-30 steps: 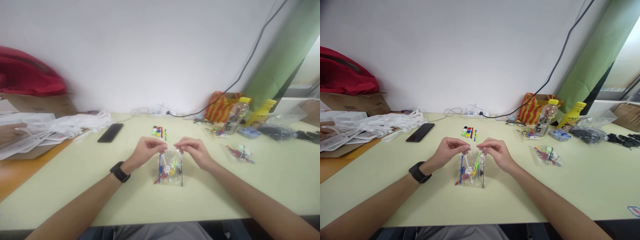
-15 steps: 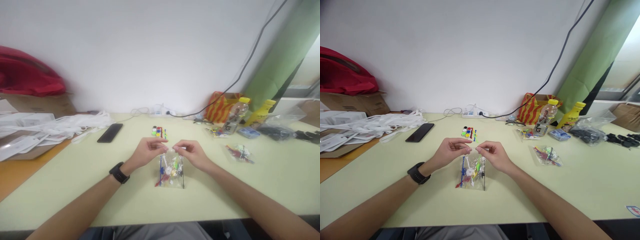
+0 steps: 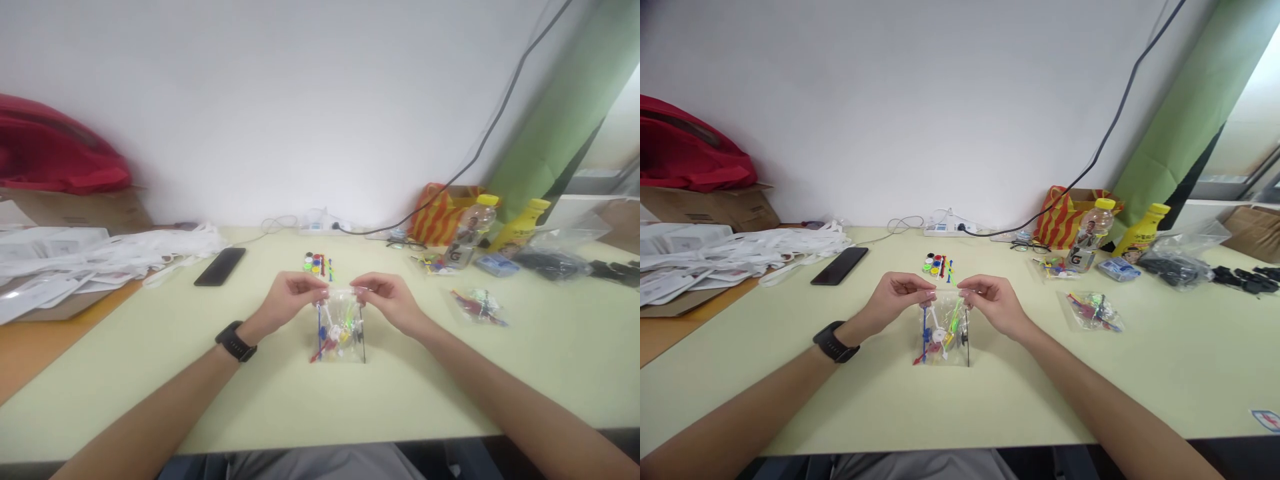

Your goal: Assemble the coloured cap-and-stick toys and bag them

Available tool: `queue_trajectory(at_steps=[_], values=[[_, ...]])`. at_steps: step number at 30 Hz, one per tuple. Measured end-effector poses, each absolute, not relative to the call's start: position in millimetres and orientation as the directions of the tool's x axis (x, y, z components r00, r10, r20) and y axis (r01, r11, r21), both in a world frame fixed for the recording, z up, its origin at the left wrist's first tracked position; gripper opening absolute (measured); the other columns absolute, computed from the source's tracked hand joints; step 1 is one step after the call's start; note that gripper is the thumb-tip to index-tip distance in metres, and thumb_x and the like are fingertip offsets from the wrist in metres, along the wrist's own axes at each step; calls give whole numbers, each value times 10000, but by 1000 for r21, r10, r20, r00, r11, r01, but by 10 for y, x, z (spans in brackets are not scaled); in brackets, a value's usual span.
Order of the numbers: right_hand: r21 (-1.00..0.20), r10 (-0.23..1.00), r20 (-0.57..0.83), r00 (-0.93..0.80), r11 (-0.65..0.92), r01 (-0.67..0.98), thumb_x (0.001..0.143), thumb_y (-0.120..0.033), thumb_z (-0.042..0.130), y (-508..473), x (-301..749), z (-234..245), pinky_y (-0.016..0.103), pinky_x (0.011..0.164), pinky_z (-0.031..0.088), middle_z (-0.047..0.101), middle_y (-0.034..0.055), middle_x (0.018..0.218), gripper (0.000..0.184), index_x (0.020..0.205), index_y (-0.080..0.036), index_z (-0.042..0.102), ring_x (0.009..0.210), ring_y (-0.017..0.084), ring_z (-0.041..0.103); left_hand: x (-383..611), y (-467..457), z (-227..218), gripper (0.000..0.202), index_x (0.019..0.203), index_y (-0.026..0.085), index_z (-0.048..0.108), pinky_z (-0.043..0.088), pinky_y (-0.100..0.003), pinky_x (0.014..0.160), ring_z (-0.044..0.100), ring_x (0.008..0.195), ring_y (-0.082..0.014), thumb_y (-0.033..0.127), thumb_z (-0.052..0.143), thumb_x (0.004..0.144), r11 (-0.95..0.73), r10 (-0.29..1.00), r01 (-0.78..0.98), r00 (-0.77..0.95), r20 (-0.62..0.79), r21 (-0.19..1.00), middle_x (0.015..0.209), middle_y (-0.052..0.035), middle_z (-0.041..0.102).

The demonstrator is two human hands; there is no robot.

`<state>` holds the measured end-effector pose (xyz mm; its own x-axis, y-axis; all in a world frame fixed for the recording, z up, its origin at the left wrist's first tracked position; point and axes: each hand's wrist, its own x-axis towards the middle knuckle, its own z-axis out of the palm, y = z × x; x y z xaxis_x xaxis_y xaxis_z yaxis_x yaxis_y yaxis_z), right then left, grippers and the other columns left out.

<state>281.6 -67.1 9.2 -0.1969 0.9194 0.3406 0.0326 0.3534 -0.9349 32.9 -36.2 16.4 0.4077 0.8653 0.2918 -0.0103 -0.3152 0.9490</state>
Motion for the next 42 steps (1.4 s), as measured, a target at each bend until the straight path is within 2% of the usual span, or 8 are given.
queue_trajectory(at_steps=[7,14,19,25,31,37,40,42], values=[[-911,905,400,-143,410,52,875,-452,771,-677,2814,109,330,668,577,718,29,738,268,934,-191,755,675,173,668,320,-365,177,262,961,143,841,607,-318,720,732,730,-200,340,870,791,-288,897,-9,347,273,958,798,-96,793],[-900,899,421,-124,430,63,894,-467,745,-691,2800,77,315,630,566,687,24,721,284,951,-190,725,652,167,652,360,-393,195,281,944,127,820,588,-294,667,718,685,-180,354,872,787,-291,895,-18,350,278,957,774,-90,781],[-924,915,366,-169,379,52,849,-438,796,-685,2808,51,323,647,568,714,42,781,276,948,-185,745,674,169,651,358,-396,184,254,921,125,800,582,-281,670,708,684,-168,339,861,798,-298,892,-8,354,281,955,768,-79,771],[-917,911,393,-124,398,17,834,-387,802,-674,2828,73,324,626,547,716,41,739,206,912,-197,816,658,171,637,350,-382,172,176,846,135,771,583,-283,701,716,706,-173,302,820,827,-315,887,0,356,294,949,733,-65,758],[-886,876,461,-142,464,-21,873,-301,739,-695,2820,92,332,640,546,713,59,832,135,899,-234,853,674,162,632,328,-372,175,114,863,150,822,598,-302,774,741,811,-207,251,778,839,-329,887,12,347,304,944,831,-92,795],[-836,830,529,-176,546,64,911,-314,677,-728,2840,95,336,649,560,718,71,866,182,930,-234,839,723,184,649,335,-398,185,233,863,148,814,616,-319,771,738,817,-219,350,881,769,-344,883,46,357,306,938,902,-101,801],[-871,865,459,-203,483,91,911,-359,706,-722,2832,88,318,658,549,713,54,867,251,1102,-223,796,743,181,646,347,-404,172,290,958,155,815,619,-320,802,737,859,-218,358,890,765,-346,880,44,362,308,937,959,-100,801],[-899,894,381,-237,418,130,920,-407,710,-720,2812,89,310,662,538,715,45,849,298,1129,-205,774,722,173,635,349,-401,157,347,1059,165,814,618,-329,833,736,900,-225,360,881,781,-346,877,55,374,302,937,987,-99,799]])
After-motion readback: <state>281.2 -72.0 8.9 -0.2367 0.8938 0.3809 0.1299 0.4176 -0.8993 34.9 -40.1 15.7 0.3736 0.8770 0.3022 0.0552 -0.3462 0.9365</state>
